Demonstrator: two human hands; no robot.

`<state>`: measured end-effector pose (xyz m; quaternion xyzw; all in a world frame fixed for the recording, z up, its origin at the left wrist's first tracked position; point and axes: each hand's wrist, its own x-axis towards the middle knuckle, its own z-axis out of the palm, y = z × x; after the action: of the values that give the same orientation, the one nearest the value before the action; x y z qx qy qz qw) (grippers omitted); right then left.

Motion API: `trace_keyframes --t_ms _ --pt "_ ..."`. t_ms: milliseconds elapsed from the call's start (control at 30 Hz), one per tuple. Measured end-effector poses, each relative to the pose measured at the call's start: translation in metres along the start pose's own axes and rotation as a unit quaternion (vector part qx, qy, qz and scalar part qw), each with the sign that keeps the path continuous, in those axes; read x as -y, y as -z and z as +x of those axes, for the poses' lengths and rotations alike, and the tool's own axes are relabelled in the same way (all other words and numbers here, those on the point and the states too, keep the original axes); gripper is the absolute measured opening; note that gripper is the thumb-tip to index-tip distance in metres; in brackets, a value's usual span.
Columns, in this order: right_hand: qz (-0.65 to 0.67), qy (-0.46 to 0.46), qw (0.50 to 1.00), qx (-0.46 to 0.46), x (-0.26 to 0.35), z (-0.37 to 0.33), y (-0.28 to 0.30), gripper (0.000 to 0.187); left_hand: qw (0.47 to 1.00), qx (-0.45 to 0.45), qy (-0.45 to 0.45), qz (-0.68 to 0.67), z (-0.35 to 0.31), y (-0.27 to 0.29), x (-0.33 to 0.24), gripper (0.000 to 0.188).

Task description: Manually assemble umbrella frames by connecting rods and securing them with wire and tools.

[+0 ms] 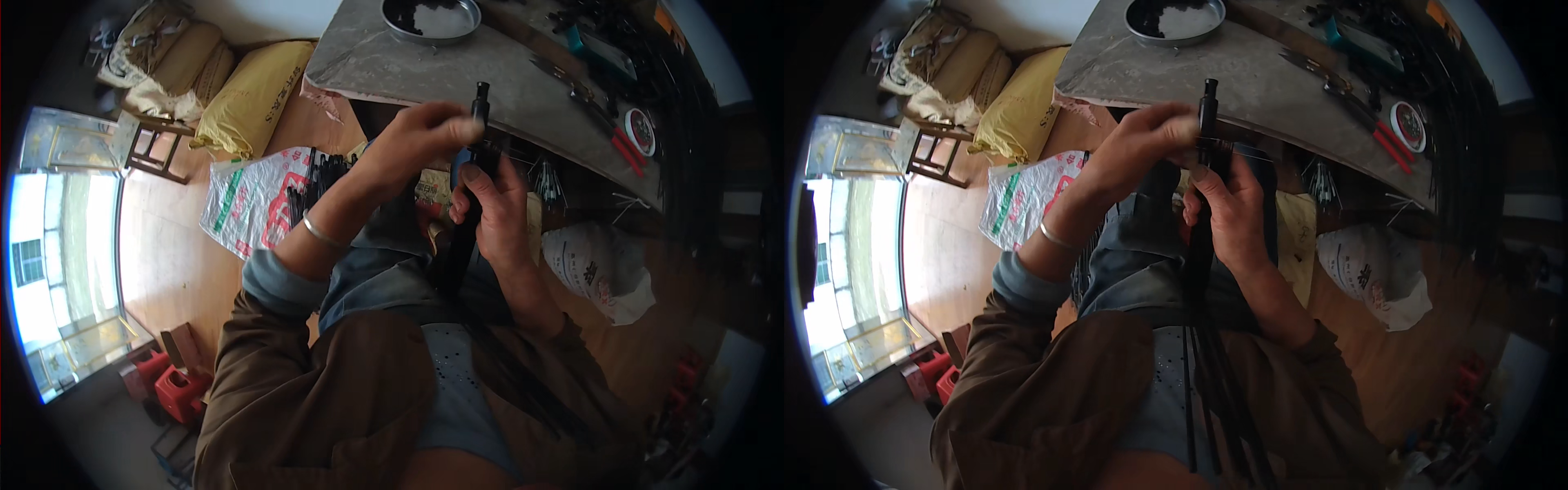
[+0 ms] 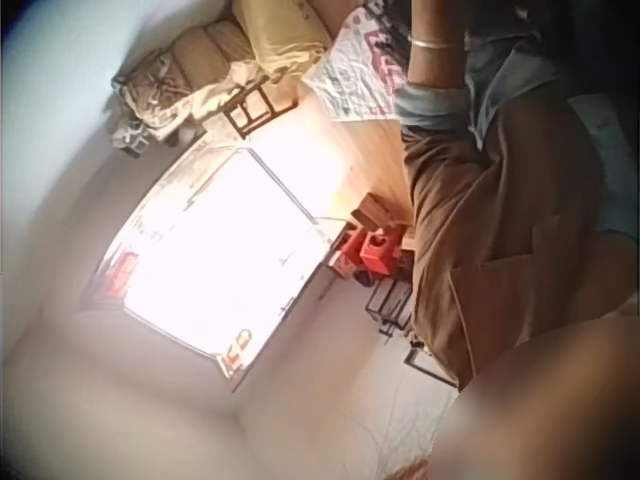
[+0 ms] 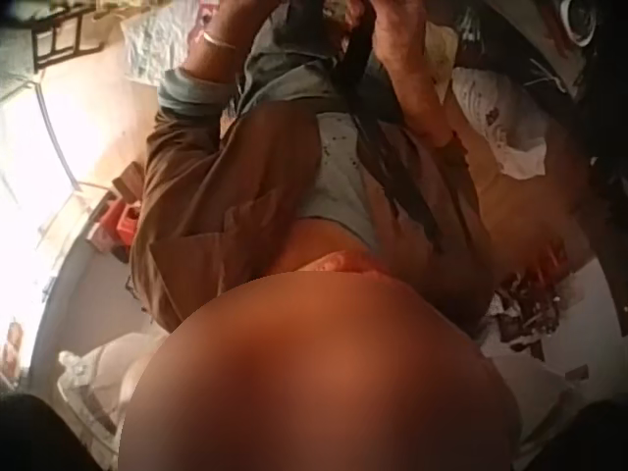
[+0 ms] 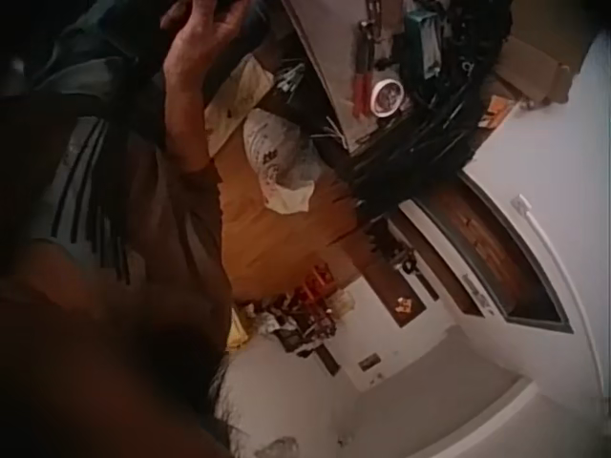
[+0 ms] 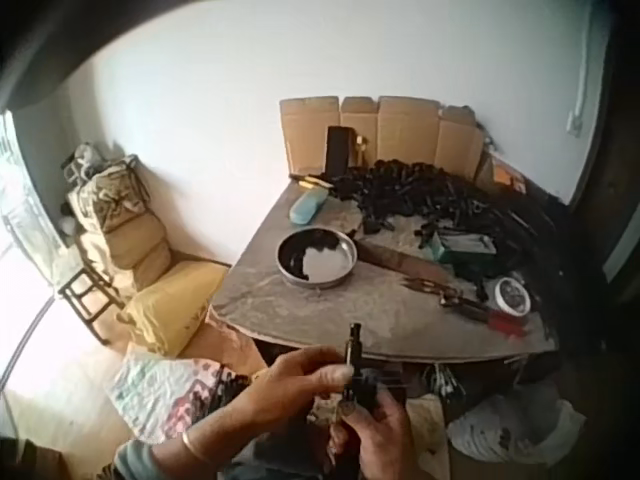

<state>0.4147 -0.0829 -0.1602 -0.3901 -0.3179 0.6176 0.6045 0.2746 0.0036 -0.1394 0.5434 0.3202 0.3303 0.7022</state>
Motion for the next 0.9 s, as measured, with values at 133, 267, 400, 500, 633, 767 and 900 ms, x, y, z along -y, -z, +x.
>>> trace_keyframes --t_ms 133,267,400,500,633,767,900 --pt "-0.009 0.007 1.0 0.023 0.007 -0.002 -0.004 0.021 1.0 -0.024 0.009 -0.014 -0.013 -0.012 0.001 0.036" --pt "-0.103 0.043 0.994 0.016 0.003 0.001 0.008 0.023 0.996 -0.064 0.009 -0.062 -0.019 -0.021 0.004 0.031" --pt "-0.346 0.082 0.932 0.074 0.023 0.007 0.024 0.024 0.994 -0.075 0.014 -0.078 -0.02 -0.026 0.003 0.031" --pt "-0.392 0.042 0.914 0.098 0.038 0.01 0.023 0.021 0.993 -0.075 0.003 -0.09 -0.021 -0.029 0.006 0.03" --pt "-0.236 -0.024 0.964 0.117 0.019 0.018 0.039 0.018 0.992 -0.085 -0.028 -0.084 -0.022 -0.031 0.011 0.027" --pt "-0.148 -0.075 0.98 0.105 0.011 0.019 0.045 0.025 0.986 -0.095 -0.038 -0.132 -0.023 -0.035 0.013 0.024" --pt "-0.087 -0.123 0.981 0.119 0.008 0.016 0.046 0.035 0.983 -0.081 -0.039 -0.158 -0.023 -0.034 0.018 0.024"
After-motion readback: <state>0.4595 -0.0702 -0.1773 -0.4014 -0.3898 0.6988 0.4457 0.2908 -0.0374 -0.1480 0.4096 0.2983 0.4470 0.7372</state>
